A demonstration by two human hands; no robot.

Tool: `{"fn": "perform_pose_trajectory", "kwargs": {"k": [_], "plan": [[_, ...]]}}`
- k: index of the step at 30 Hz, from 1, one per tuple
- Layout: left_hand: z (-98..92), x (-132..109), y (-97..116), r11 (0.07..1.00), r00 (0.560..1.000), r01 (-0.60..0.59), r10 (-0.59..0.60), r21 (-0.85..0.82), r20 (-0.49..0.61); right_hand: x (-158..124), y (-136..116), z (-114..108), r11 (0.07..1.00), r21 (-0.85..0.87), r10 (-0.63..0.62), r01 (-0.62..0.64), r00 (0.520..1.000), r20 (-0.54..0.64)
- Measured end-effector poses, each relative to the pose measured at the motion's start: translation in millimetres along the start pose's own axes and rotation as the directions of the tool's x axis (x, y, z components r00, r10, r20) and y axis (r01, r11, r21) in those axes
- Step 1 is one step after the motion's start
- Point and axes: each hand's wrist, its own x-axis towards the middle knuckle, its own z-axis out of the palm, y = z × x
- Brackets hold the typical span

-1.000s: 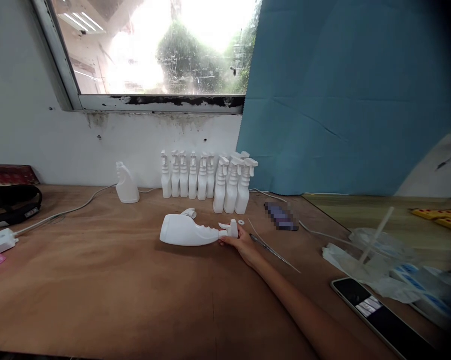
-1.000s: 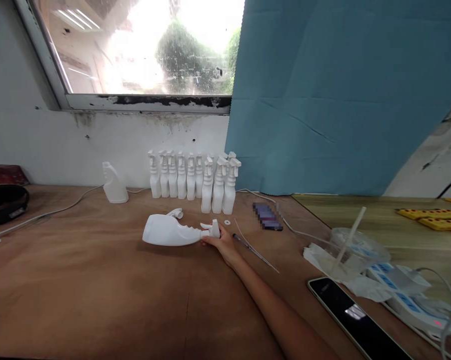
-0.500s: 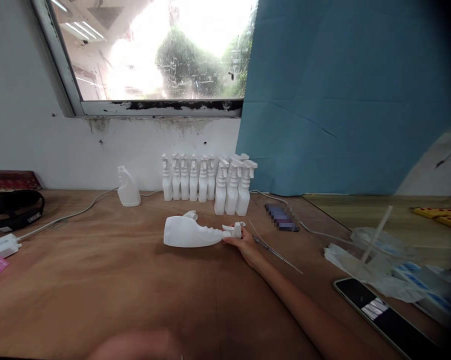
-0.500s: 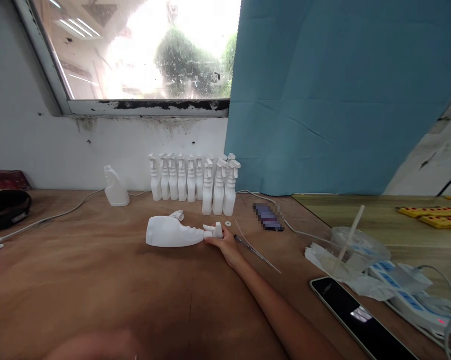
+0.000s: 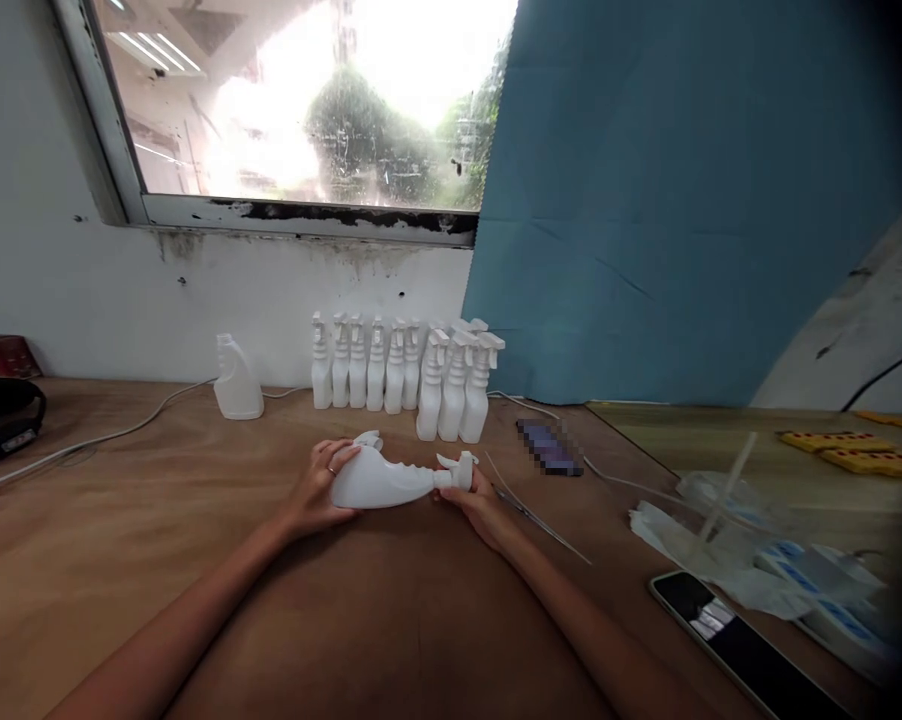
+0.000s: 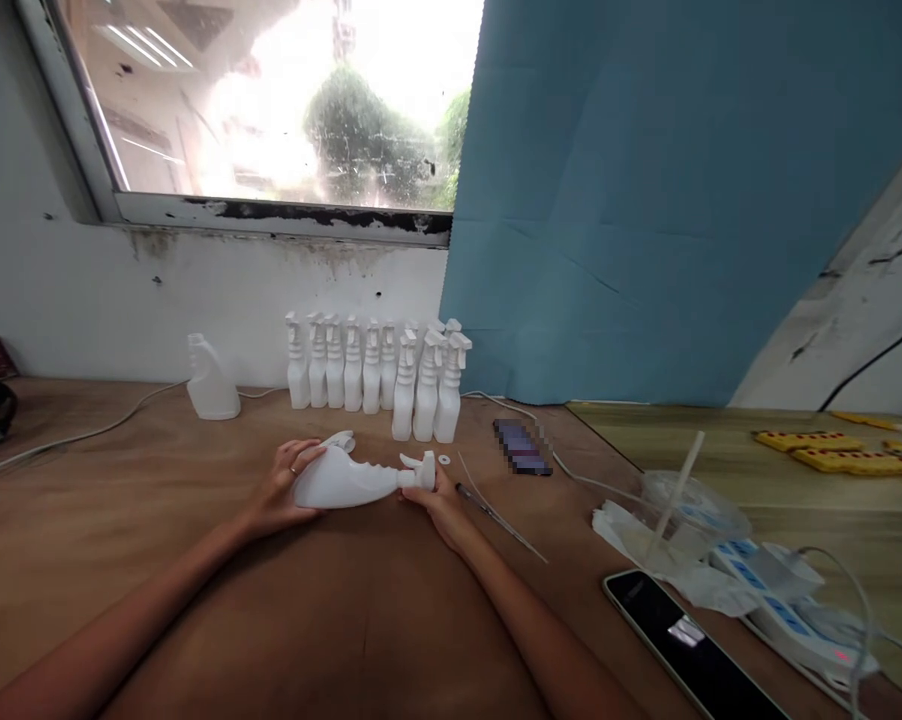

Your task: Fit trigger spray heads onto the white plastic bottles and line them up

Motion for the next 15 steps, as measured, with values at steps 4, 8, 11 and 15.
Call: {"fn": "perform_pose_trajectory", "kwargs": {"k": [4,8,11,15], "plan": [[-1.7,-4.0,7.3,0.998,0.997,-0.021,0.026,0.066,-0.066,-0.1,-1.1,-2.4,0.999,-0.020,0.043,-0.041,0.997,0.069],[-1.2,-4.3,9.4,0.994,0.995,-0.044,0.052,0.097,-0.085,-0.6,-0.6,-5.3,0.994,-0.107,0.031,-0.025,0.998,0.056],[-0.7,-4.3,10.5,0.995,0.995,-0.033,0.042,0.094,-0.095,-0.8,0.9,-5.2,0.992,-0.122,-0.016,0.023,0.998,0.053],[-1.8,-4.2,12.1,0.994,0.994,-0.028,0.039,0.104,-0.105,-1.1,2.9,-3.4,0.984,-0.168,-0.048,0.056,0.998,0.050]]}}
